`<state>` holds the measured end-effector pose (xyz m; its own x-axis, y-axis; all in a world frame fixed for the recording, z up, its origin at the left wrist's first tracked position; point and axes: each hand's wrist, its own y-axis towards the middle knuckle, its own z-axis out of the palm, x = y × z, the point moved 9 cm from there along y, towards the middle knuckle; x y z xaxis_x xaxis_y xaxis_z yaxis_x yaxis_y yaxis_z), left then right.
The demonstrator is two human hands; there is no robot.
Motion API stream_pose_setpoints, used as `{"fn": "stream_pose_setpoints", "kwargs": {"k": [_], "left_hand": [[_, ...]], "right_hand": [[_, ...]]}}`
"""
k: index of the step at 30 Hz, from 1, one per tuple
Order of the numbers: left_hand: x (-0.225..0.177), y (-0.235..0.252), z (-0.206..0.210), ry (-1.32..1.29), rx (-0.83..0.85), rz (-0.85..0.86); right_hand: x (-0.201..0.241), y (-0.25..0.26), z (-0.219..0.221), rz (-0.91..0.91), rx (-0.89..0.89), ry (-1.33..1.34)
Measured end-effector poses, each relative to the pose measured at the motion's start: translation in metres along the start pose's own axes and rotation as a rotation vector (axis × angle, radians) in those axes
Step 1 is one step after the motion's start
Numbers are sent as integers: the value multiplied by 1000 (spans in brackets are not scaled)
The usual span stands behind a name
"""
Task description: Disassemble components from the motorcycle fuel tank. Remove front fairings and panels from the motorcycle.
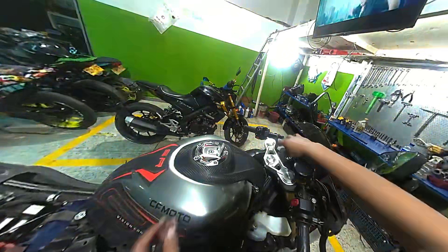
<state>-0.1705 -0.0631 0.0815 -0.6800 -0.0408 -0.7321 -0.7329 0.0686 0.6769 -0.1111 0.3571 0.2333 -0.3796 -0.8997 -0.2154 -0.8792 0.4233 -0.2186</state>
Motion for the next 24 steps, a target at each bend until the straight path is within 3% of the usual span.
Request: {"fn": "stream_pose_setpoints", "kwargs": {"k": [2,4,7,10,13,17,20,24], "left_hand": [[-29,101,28,88,42,60],[-11,161,65,204,173,47],[41,184,108,431,469,-98],[47,178,130,571,649,-76],[48,172,135,621,749,-55],[50,174,142,664,832,-83],[53,177,142,659,837,-109],[52,175,144,656,784,-67]], "right_hand": [[-12,20,35,59,243,-254],[-20,27,58,54,264,-303],[-22,32,57,-38,238,-397],[-18,38,52,-213,213,-531],[-21,32,26,-410,-3,-515],[-38,15,-78,-404,-538,-441],[43,0,-129,-455,-640,-371],[175,17,-105,-798,-628,-294]]}}
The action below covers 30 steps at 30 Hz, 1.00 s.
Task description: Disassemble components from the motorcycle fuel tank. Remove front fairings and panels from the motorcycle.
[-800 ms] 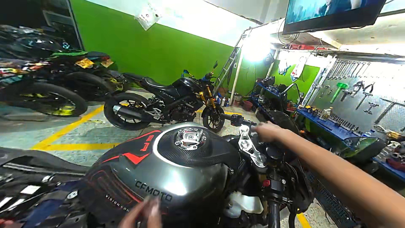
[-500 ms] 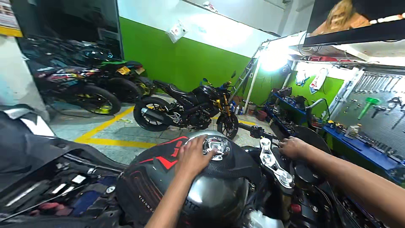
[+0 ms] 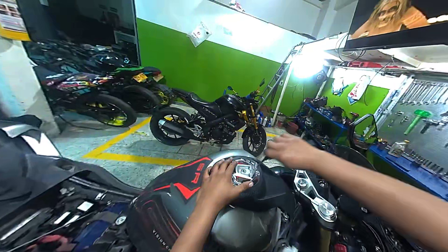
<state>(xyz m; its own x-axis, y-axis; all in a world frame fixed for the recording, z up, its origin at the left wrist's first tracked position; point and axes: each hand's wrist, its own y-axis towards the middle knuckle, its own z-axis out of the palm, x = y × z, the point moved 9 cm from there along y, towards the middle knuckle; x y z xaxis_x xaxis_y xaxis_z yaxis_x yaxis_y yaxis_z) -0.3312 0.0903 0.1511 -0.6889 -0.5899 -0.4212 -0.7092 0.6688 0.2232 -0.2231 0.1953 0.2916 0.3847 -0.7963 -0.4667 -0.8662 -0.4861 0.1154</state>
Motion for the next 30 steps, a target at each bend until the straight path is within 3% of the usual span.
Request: {"fn": "stream_pose_setpoints", "kwargs": {"k": [5,14,21,27,30], "left_hand": [[1,-2,1,-1,36,-21],[-1,-3,3,4,-49,11],[-2,-3,5,-28,-122,41],[-3,-4,8,9,-132,76],[-4,-3,9,-8,-87,75]], "right_hand": [[18,48,43,-194,-32,19],[22,49,38,-343,-24,-4],[36,58,69,-409,65,13],[39,73,81,-409,451,-64],[36,75,83,-432,444,-52]]}}
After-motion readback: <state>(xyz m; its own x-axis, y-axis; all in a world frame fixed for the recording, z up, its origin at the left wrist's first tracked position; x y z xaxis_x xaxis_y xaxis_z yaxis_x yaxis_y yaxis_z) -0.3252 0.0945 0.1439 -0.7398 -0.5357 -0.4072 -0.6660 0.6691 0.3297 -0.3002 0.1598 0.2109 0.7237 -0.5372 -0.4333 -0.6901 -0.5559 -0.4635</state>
